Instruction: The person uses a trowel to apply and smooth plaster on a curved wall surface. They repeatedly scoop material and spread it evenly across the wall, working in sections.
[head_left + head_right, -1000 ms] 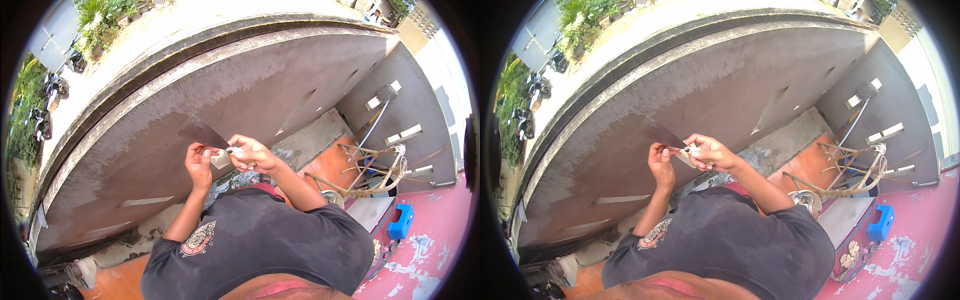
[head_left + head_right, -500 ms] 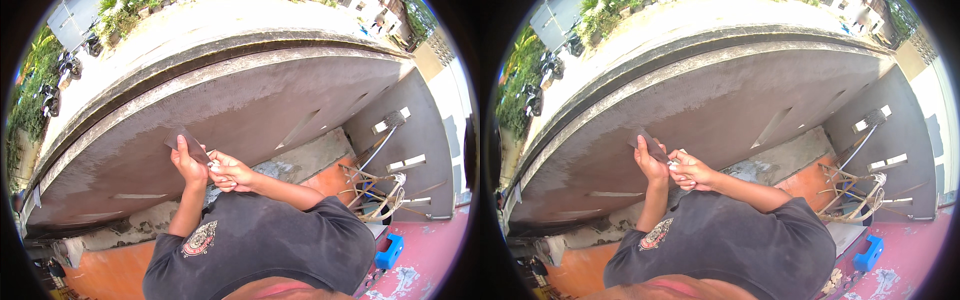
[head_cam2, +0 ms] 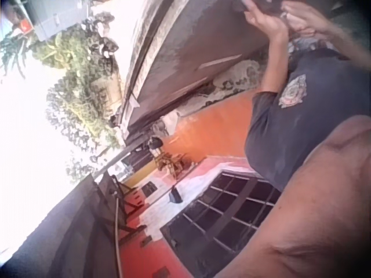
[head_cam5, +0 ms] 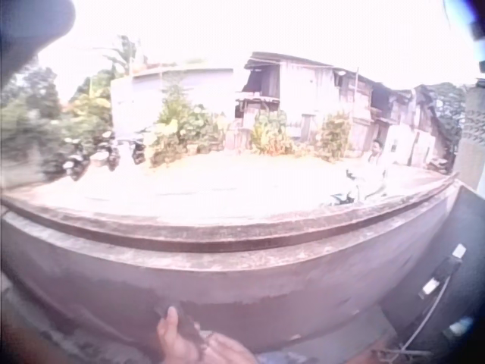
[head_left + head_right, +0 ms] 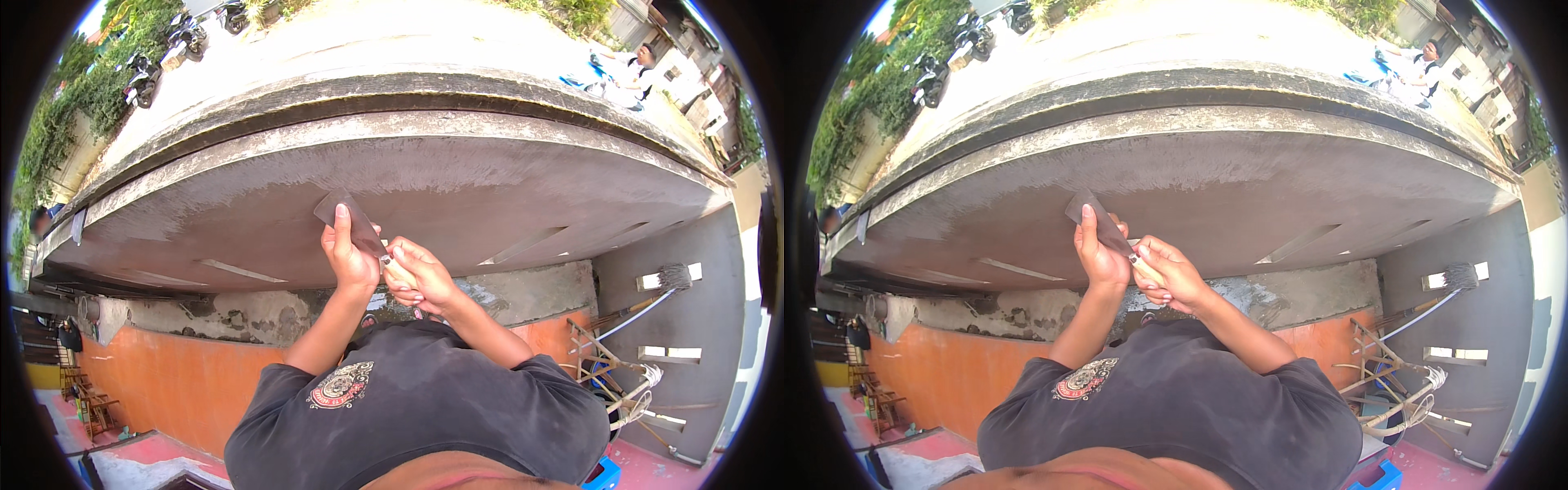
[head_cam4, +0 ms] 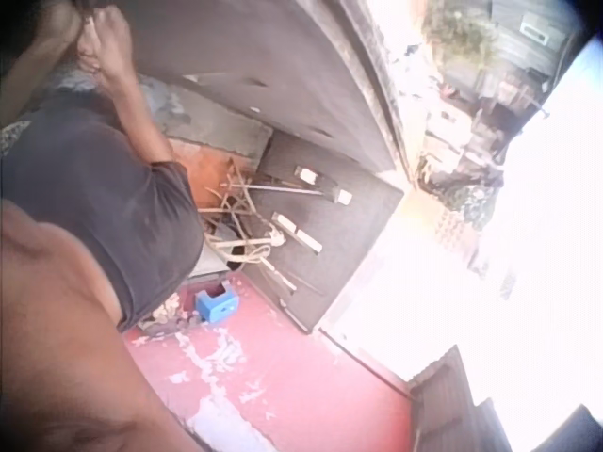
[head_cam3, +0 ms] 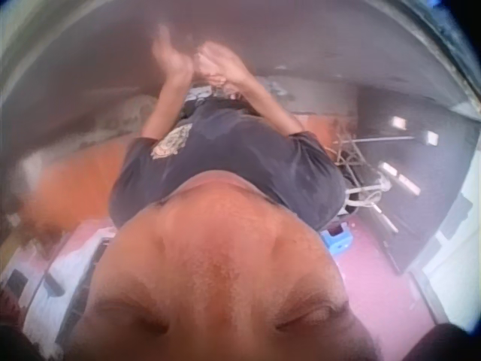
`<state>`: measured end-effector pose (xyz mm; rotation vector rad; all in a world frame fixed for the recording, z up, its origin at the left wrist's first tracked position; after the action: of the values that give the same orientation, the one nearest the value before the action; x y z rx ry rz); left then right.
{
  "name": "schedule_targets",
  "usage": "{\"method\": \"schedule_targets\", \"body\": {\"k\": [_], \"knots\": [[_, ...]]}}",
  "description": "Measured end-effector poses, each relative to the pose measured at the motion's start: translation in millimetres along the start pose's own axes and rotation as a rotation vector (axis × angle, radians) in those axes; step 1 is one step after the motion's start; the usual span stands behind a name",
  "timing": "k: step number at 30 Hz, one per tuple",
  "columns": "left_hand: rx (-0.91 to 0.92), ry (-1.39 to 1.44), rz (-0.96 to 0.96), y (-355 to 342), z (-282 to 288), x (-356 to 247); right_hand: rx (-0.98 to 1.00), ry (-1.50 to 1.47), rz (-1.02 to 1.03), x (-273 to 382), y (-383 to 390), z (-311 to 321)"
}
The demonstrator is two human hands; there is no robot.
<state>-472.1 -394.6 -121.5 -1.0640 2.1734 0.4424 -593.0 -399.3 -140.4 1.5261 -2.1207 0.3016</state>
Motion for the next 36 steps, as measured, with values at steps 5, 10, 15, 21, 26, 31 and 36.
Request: {"method": "schedule_targets", "body": {"k": [5, 10, 15, 21, 26, 31, 36], "knots": [[-0.027, -0.038, 0.013, -3.6, -5.7, -1.7, 0.084, 0.066, -0.018, 0.3, -3.3, -10.3], [0.074, 0.046, -0.008, -5.7, -12.6, -15.6, 0.065, 0.048, -0.020, -3.1, -10.9, -14.0], [-0.068, -0.101, 0.059, -2.1, 3.2, -14.2, 0.142, -0.071, -0.028, -6.3, -9.5, -28.4], [0.083, 0.046, 0.109, -6.9, -4.0, -14.6, 0.069, -0.026, -0.066, -12.3, -12.7, -24.0], [0.089, 0.055, 0.124, -6.9, -0.7, -13.3, 0.158, -0.114, -0.077, -12.8, -10.2, -33.2], [0.040, 0.039, 0.105, -7.0, -5.4, -22.7, 0.085, -0.109, -0.128, -16.8, -10.4, -26.5], [0.015, -0.026, -0.020, -4.3, -15.8, -40.5, 0.122, -0.090, -0.106, -10.3, -11.7, -33.7]]}}
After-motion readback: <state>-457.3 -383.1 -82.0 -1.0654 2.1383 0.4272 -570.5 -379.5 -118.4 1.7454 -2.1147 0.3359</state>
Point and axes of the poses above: each hand's wrist, its own y-axis away from the middle knuckle, its own z-axis out of the back of the hand, x = y × z, the point moved 10 cm from there along -y, towards the middle knuckle, and after that the axes turned 2 degrees about -y, right-handed, at the moved point
